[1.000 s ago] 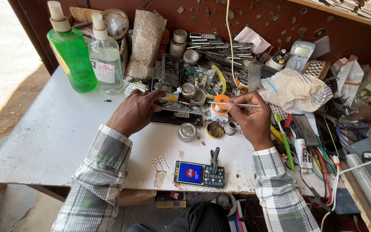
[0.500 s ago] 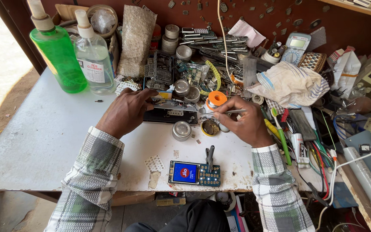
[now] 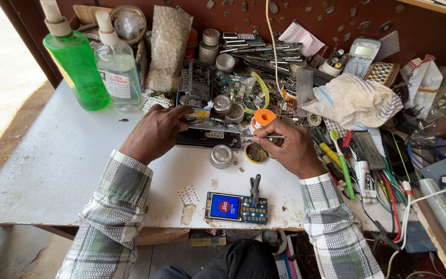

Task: The person disassembles a mobile phone, uses tweezers to handle small components on the circuit board, and tests the device by pressing buttons to check the display. The person then reassembles the phone and places it on the workbench.

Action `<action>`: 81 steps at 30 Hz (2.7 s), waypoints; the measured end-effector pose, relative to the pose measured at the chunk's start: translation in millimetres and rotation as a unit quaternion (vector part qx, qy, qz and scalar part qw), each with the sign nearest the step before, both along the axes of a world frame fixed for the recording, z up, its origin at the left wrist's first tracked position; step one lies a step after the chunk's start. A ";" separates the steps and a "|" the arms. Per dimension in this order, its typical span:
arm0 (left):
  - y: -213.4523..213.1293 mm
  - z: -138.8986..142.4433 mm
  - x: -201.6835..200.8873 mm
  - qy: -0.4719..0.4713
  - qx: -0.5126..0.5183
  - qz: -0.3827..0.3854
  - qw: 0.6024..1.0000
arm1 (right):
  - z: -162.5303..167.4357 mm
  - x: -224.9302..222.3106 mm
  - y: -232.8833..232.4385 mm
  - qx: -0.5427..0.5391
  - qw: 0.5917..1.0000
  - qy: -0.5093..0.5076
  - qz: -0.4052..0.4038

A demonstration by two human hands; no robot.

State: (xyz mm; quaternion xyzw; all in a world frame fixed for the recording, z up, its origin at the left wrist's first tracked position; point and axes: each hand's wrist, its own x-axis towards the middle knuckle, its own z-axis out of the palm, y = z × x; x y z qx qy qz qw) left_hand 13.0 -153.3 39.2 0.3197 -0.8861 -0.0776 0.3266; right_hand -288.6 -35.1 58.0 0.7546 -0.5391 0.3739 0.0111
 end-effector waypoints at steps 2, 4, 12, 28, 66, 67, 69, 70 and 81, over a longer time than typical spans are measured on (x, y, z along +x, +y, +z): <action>0.0 -0.2 0.3 -0.002 0.002 0.001 1.000 | -0.9 0.8 -1.8 -0.010 1.000 0.010 0.001; -0.3 -0.4 0.2 -0.006 0.006 0.003 1.000 | -2.0 1.5 -2.2 -0.013 1.000 0.011 -0.004; 0.6 -0.8 0.5 0.003 0.002 0.000 1.000 | -4.8 3.3 -3.4 0.001 1.000 -0.003 -0.018; -1.5 -0.3 2.3 -0.004 -0.002 -0.002 1.000 | -0.3 -9.1 2.8 0.035 0.995 -0.092 0.024; -5.6 -0.1 8.5 0.009 0.064 0.042 0.997 | -8.5 6.1 -13.2 -0.045 0.999 -0.010 -0.013; -5.5 -0.4 8.7 0.011 0.069 0.041 0.997 | -8.0 7.0 -13.9 -0.042 0.999 -0.007 -0.015; -4.7 -0.2 8.6 0.020 0.068 0.033 0.997 | -6.5 8.6 -15.9 -0.037 0.999 0.000 -0.016; -4.0 0.3 8.7 0.025 0.068 0.030 0.997 | -5.9 9.3 -16.4 -0.035 0.999 0.008 -0.022; -2.1 1.9 5.3 0.007 0.093 0.017 0.995 | -3.8 14.4 -18.8 -0.016 1.000 0.021 -0.001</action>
